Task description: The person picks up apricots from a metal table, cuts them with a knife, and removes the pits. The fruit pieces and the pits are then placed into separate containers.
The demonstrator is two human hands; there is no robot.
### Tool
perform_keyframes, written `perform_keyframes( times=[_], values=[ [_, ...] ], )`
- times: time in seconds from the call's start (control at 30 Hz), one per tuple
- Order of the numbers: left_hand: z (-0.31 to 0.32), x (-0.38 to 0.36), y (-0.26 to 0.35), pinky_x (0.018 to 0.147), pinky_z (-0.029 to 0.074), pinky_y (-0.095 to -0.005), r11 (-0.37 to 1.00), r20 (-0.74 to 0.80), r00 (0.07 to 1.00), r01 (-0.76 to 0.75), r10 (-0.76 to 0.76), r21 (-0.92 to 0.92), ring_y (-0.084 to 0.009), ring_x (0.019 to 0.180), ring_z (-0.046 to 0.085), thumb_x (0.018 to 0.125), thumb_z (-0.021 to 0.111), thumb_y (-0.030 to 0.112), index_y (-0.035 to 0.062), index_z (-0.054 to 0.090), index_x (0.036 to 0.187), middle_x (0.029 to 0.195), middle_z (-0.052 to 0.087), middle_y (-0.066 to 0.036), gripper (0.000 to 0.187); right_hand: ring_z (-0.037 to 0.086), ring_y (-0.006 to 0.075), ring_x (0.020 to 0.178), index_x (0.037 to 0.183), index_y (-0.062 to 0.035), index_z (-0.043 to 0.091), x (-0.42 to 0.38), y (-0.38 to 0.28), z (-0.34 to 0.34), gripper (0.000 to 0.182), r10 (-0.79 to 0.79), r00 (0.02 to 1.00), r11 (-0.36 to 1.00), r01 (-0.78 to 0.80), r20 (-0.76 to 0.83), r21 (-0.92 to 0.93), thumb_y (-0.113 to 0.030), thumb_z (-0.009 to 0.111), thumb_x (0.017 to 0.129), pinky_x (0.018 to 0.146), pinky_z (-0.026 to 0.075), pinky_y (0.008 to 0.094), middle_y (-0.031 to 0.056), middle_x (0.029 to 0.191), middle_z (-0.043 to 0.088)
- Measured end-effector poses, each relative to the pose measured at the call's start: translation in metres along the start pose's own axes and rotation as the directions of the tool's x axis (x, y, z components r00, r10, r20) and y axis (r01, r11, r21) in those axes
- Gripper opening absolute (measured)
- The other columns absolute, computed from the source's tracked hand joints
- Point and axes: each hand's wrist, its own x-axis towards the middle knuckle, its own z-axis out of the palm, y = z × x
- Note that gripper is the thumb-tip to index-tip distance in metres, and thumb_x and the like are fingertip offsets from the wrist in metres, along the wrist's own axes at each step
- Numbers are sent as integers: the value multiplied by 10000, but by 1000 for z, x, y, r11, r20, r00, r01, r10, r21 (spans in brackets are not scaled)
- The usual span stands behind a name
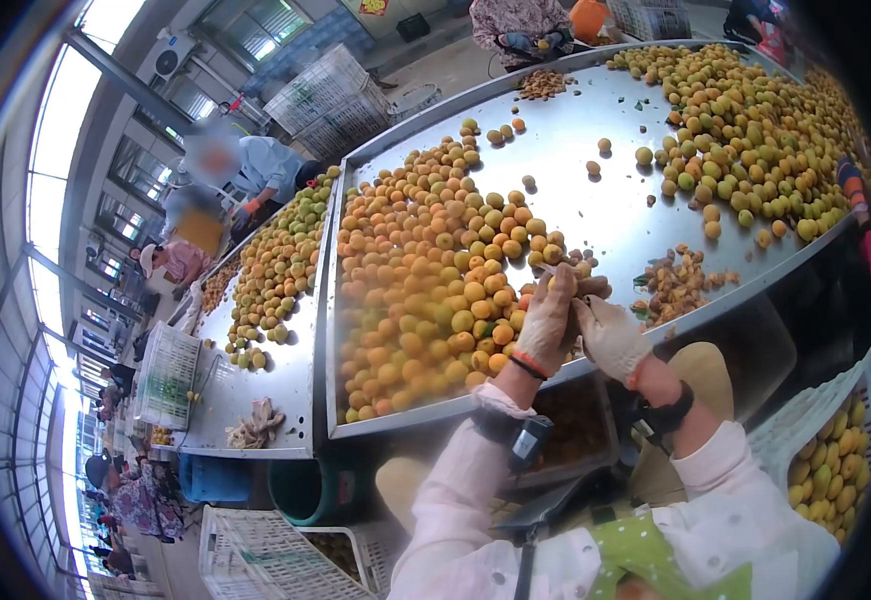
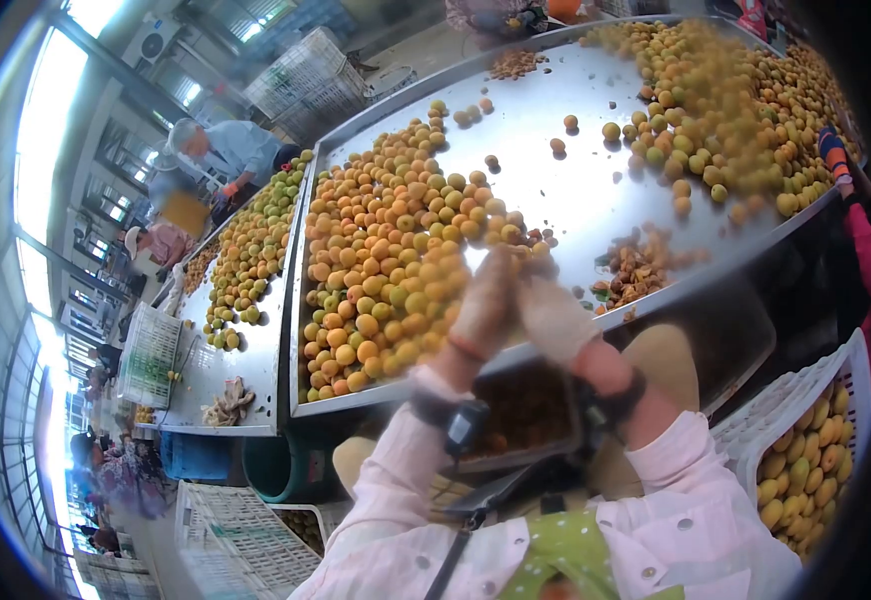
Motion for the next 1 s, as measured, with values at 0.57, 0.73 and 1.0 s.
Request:
perform_keyframes(
  times=[0.57, 0.73, 1.0],
  values=[
    [-17, 19, -2, 740, 545, -301, 922, 10, 926, 377, -377, -89, -190, 824, 633, 877, 486, 694, 58, 557, 1208, 923, 627, -62, 720, 243, 35, 321, 783, -115, 454, 13, -4, -22, 441, -170, 513, -958, -286, 841, -19, -446, 321, 1043, 266, 207, 192, -66, 472, 316],
    [-21, 13, 26, 699, 530, -298, 629, -176, 984, 160, -38, 760, -173, 814, 636, 986, 303, 582, -20, 588, 1082, 984, 657, -102, 673, 261, 44, 323, 784, -84, 445, 20, -15, -21, 470, -187, 641, -981, -92, 744, -168, -449, 302, 1045, 258, 258, 187, -54, 477, 327],
    [-43, -3, 13, 616, 514, -314, 849, -308, 929, 326, -206, 416, -174, 683, 618, 944, 241, 706, 83, 590, 912, 759, 607, -25, 714, 302, 48, 358, 777, -99, 446, 40, 0, -24, 433, -63, 805, -997, -22, 590, -75, -454, 386, 1018, 291, 306, 205, -43, 494, 346]
  ],
)
